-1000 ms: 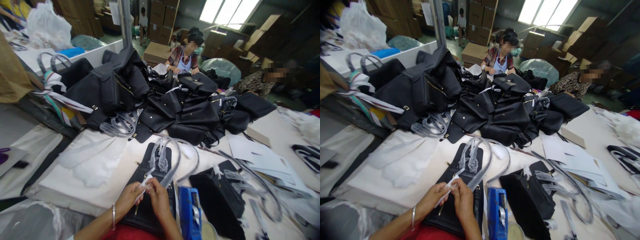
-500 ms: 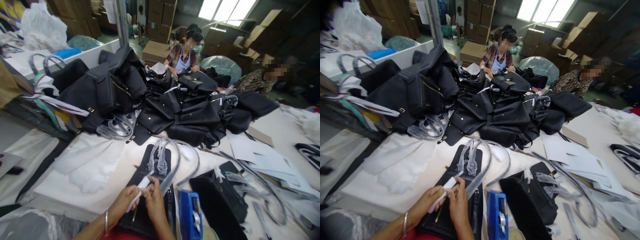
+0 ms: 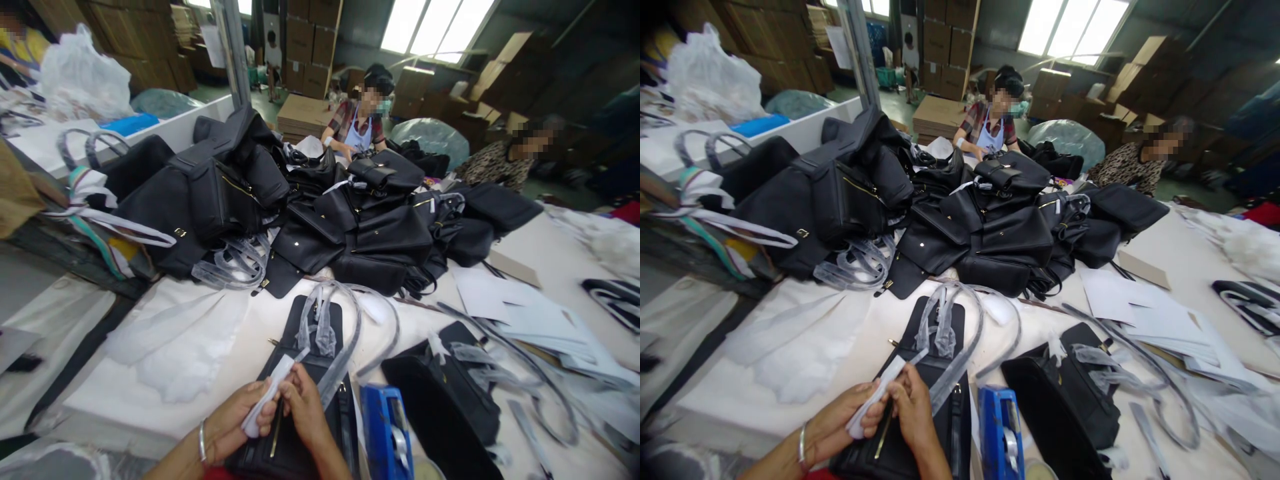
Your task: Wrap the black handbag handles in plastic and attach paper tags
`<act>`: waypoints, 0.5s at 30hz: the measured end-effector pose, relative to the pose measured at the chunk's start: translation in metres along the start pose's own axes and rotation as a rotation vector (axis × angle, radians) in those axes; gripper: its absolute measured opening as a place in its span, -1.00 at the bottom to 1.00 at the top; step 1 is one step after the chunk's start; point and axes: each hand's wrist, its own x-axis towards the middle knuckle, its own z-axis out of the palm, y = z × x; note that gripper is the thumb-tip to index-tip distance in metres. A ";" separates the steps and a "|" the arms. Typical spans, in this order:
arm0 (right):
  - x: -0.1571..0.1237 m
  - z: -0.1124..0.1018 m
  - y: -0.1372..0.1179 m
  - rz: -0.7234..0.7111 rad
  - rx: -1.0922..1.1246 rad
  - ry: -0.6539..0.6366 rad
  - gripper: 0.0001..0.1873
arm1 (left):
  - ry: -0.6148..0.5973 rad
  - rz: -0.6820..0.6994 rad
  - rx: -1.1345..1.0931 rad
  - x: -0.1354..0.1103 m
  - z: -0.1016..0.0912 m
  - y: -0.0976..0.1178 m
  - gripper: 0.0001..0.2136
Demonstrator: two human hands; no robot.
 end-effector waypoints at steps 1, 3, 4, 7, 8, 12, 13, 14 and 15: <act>-0.002 -0.004 -0.003 0.003 -0.023 -0.022 -0.67 | 0.005 0.003 0.008 0.000 0.000 0.000 -0.68; -0.006 -0.011 -0.008 0.020 -0.084 -0.008 -0.66 | 0.031 0.027 0.056 -0.002 0.004 0.000 -0.65; -0.009 -0.014 -0.011 0.032 -0.117 0.029 -0.65 | 0.051 0.044 0.092 -0.002 0.006 -0.001 -0.64; -0.015 -0.013 -0.017 0.050 -0.183 0.147 -0.62 | 0.110 0.117 0.255 -0.002 0.014 -0.005 -0.58; -0.016 -0.010 -0.018 0.043 -0.192 0.170 -0.61 | 0.131 0.146 0.335 -0.001 0.016 -0.007 -0.56; -0.016 0.005 -0.019 0.018 -0.187 0.220 -0.54 | 0.184 0.247 0.653 0.002 0.017 -0.014 -0.51; -0.015 0.006 -0.019 0.023 -0.183 0.221 -0.53 | 0.181 0.256 0.700 0.002 0.017 -0.014 -0.50; -0.015 0.007 -0.019 0.030 -0.182 0.218 -0.51 | 0.171 0.256 0.735 0.001 0.016 -0.014 -0.51; -0.015 0.006 -0.019 0.034 -0.187 0.216 -0.50 | 0.160 0.247 0.762 0.000 0.016 -0.014 -0.51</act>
